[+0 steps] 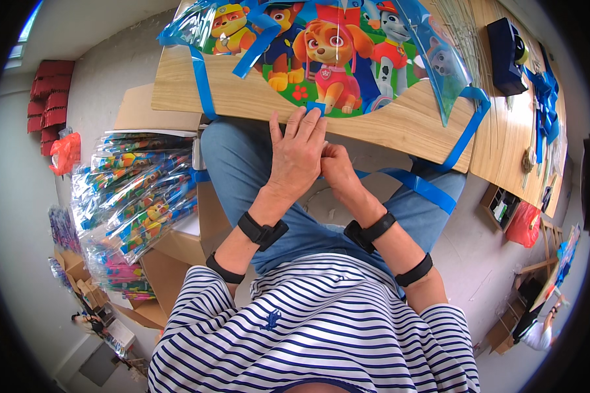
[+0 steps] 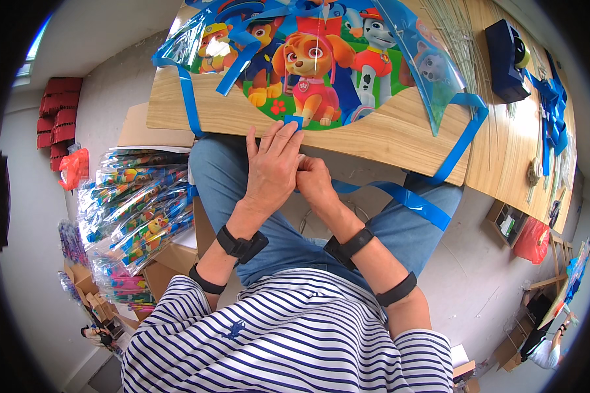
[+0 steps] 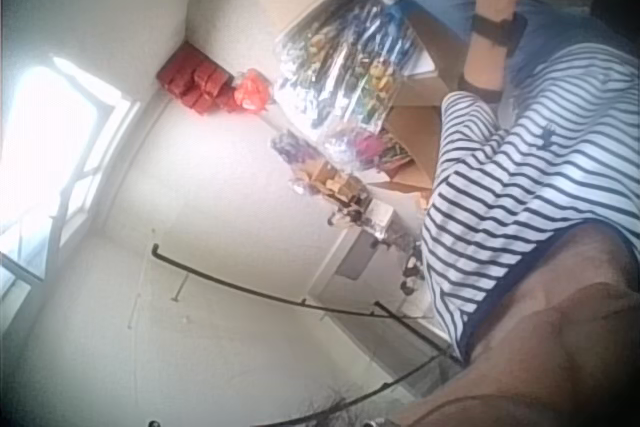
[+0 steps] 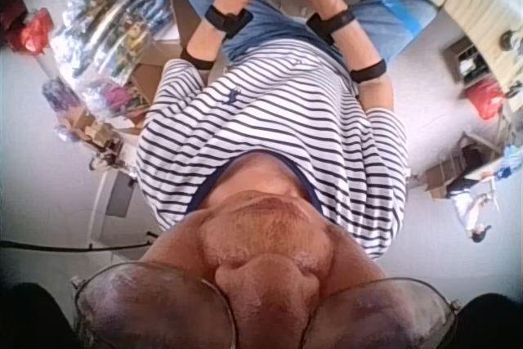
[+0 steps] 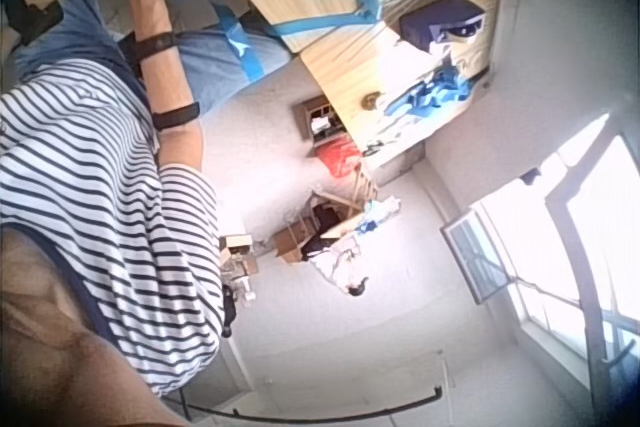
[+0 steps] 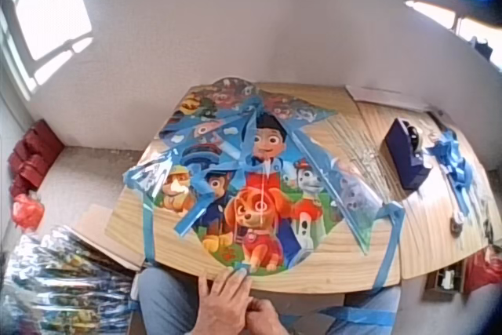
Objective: Assembling a themed kite by attaching streamers and support components using tape.
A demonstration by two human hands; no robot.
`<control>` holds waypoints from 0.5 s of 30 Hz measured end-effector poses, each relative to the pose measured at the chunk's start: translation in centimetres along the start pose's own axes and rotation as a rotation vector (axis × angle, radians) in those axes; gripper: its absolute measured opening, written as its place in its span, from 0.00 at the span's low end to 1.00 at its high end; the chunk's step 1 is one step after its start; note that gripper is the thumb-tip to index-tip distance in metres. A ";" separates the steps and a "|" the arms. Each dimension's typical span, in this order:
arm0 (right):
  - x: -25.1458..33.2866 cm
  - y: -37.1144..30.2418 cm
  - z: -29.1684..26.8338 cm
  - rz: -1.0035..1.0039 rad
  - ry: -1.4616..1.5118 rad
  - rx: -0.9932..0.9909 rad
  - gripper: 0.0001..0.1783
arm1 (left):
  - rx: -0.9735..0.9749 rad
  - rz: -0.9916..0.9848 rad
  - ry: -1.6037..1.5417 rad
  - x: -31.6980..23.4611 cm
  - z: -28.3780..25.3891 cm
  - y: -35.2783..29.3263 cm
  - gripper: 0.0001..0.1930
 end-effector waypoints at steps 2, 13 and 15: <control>-0.5 0.3 -0.1 -0.011 -0.085 -0.045 0.11 | -0.001 0.002 0.003 0.0 0.0 0.0 0.19; 8.0 -1.0 -3.0 -0.507 -0.754 -0.401 0.06 | -0.013 -0.012 0.015 0.1 0.3 -0.3 0.21; 9.9 0.7 -3.4 -0.600 -0.721 -0.370 0.06 | 0.014 -0.032 0.028 0.1 0.3 -0.2 0.25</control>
Point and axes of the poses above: each hand's wrist, its own y-axis towards the middle knuckle, its own z-axis out of the palm, x = y × z, the point moved 1 cm from there along y, towards the middle knuckle, and after that the axes turned 2 degrees about -x, right-handed, at the moved point
